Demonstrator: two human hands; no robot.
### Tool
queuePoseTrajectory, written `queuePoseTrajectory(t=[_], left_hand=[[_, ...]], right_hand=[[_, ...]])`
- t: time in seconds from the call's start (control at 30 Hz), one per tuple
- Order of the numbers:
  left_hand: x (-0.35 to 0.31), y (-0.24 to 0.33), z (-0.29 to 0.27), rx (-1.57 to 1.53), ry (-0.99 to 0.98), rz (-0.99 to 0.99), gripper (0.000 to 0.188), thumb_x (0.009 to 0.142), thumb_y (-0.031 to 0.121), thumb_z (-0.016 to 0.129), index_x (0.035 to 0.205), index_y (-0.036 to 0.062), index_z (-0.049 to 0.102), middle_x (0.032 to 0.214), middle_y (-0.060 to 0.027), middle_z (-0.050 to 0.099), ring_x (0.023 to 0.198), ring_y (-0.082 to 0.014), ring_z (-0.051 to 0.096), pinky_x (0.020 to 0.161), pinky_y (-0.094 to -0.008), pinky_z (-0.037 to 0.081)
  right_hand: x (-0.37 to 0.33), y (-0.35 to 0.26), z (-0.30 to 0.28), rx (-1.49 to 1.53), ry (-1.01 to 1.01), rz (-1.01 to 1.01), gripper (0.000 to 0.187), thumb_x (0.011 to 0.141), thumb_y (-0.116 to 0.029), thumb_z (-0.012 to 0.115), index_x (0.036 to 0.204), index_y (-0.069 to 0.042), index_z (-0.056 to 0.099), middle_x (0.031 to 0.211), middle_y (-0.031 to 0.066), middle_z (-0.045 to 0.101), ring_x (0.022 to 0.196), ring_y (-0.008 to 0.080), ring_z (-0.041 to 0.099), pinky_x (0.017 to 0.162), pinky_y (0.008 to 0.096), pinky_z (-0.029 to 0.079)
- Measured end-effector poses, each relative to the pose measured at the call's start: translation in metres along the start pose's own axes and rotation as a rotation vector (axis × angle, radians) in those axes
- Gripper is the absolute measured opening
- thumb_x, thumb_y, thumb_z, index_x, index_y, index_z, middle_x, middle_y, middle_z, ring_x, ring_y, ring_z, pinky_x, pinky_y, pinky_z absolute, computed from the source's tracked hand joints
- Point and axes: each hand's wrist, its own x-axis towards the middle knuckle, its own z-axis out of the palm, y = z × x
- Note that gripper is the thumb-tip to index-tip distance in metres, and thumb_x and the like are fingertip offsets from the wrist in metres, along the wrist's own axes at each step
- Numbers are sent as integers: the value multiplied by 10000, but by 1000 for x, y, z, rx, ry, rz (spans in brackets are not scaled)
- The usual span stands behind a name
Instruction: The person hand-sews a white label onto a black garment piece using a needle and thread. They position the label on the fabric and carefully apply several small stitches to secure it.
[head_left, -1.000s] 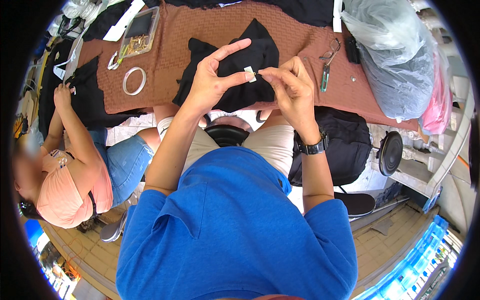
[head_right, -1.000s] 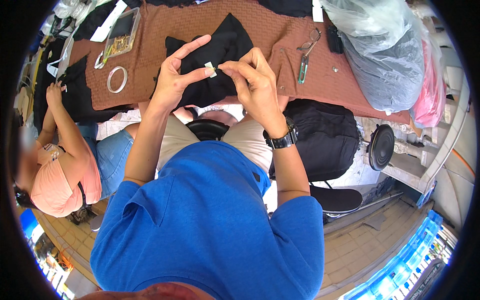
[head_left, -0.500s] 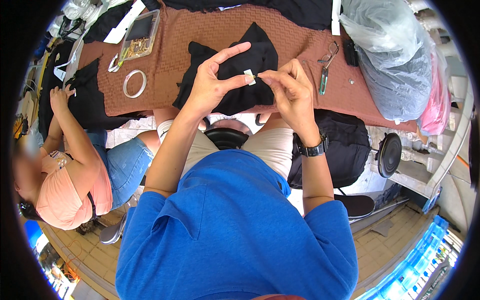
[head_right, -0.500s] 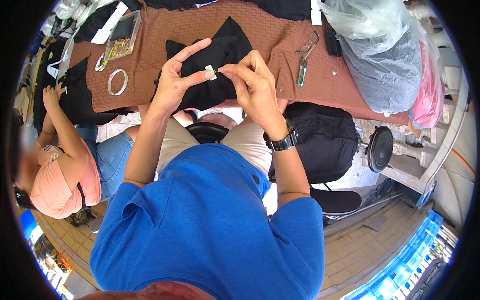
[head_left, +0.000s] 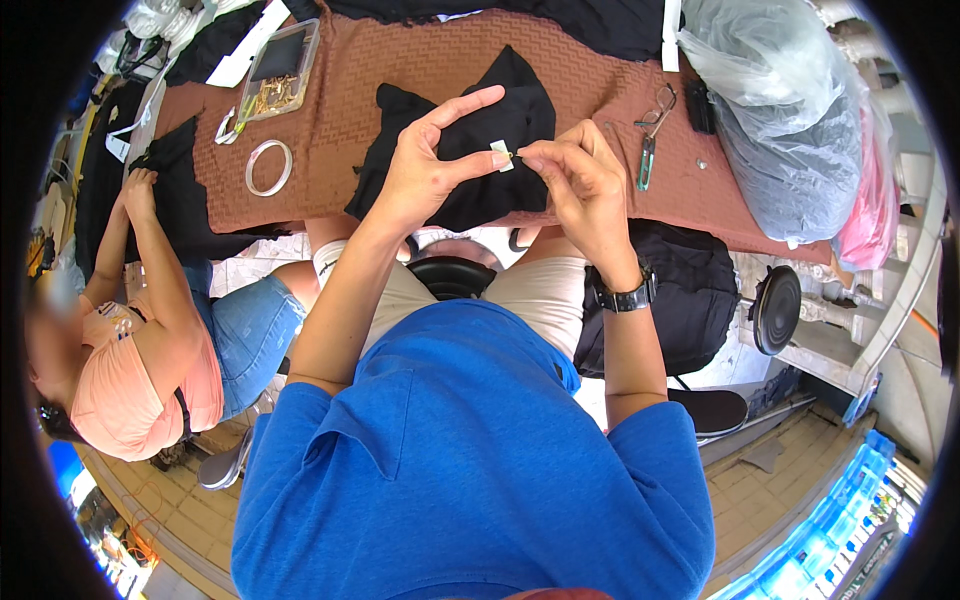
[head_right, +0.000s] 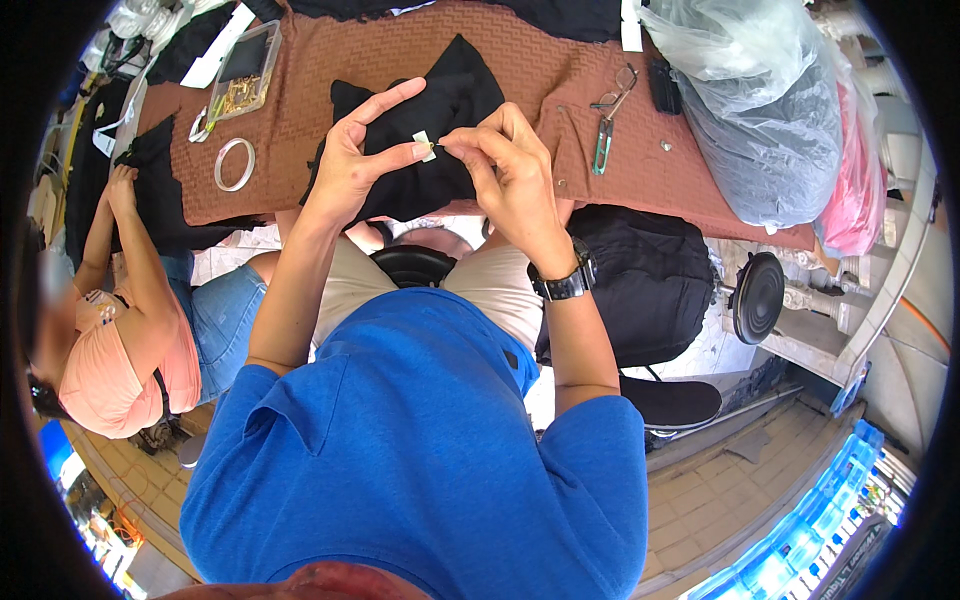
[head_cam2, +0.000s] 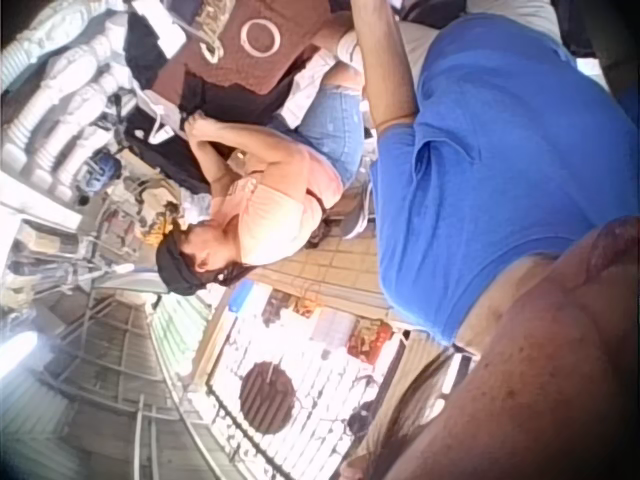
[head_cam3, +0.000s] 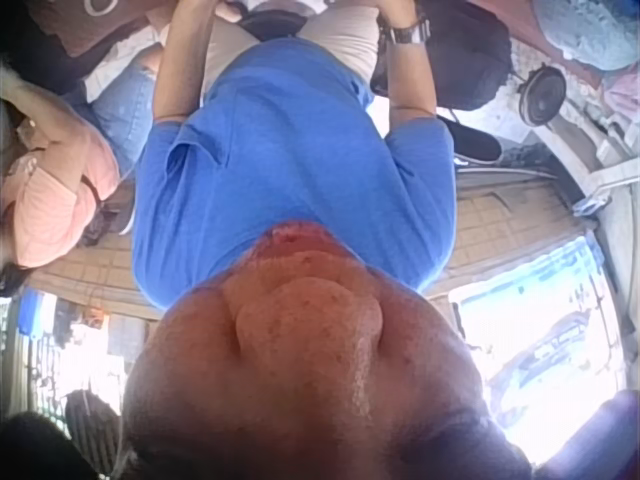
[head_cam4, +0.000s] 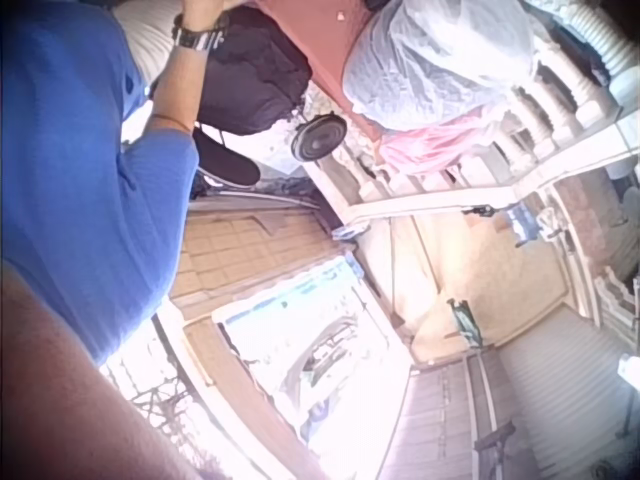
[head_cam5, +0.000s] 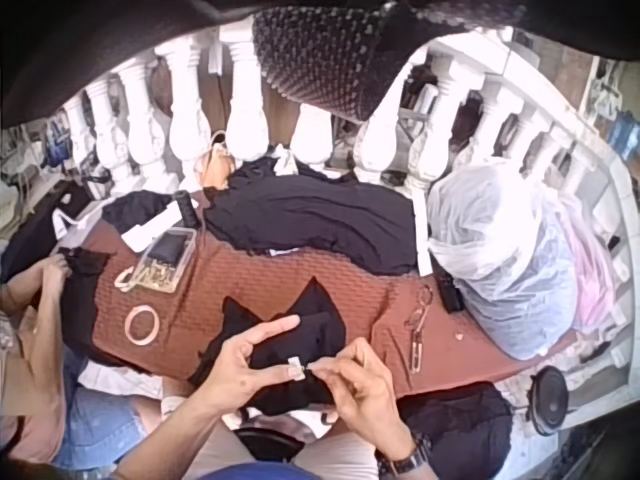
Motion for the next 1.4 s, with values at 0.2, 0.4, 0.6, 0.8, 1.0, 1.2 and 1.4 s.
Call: queuePoseTrajectory(t=[0.2,0.4,0.6,0.8,1.0,1.2,1.4], left_hand=[[-1,-3,0,-23,-29,-6,632,777,11,797,1375,29,594,1385,-74,594,1253,-147,545,1089,-302,419],[-2,0,1,-39,-19,-5,636,776,8,798,1377,27,592,1384,-79,594,1250,-150,546,1086,-301,423],[-2,1,2,-35,-11,-1,642,770,16,806,1375,27,595,1377,-86,597,1253,-156,545,1083,-302,425],[-3,2,2,-20,1,17,634,768,30,815,1366,28,604,1370,-84,606,1258,-160,544,1087,-301,417],[-3,2,1,26,3,7,639,766,39,824,1367,32,606,1364,-78,613,1264,-152,538,1092,-304,410],[-3,0,2,-24,-9,-9,648,764,31,825,1372,32,600,1358,-77,614,1234,-150,556,1083,-301,417],[-3,2,3,-45,-16,-9,647,764,10,818,1373,31,599,1362,-80,607,1219,-145,563,1075,-296,425]], right_hand=[[2,0,-3,-12,-20,-41,131,878,48,699,985,-8,753,835,48,561,736,142,579,634,276,485],[1,-3,-6,22,-33,24,140,880,48,697,991,-13,756,850,43,556,746,129,577,636,269,488],[-1,-9,-6,16,-22,40,153,881,39,701,1010,-18,761,850,41,555,744,125,572,622,258,474],[-2,-9,-6,-1,-27,31,176,877,56,693,1020,-25,760,856,44,542,745,135,575,609,261,469],[-2,-6,-5,-11,-22,-6,171,876,59,690,1014,-18,756,855,45,545,747,138,575,616,267,472],[-1,-7,-2,31,22,-6,170,831,52,704,971,-28,756,799,63,523,702,176,528,607,303,437],[0,-7,-4,73,14,25,135,845,45,708,957,-20,749,805,51,545,696,145,538,604,278,445]])
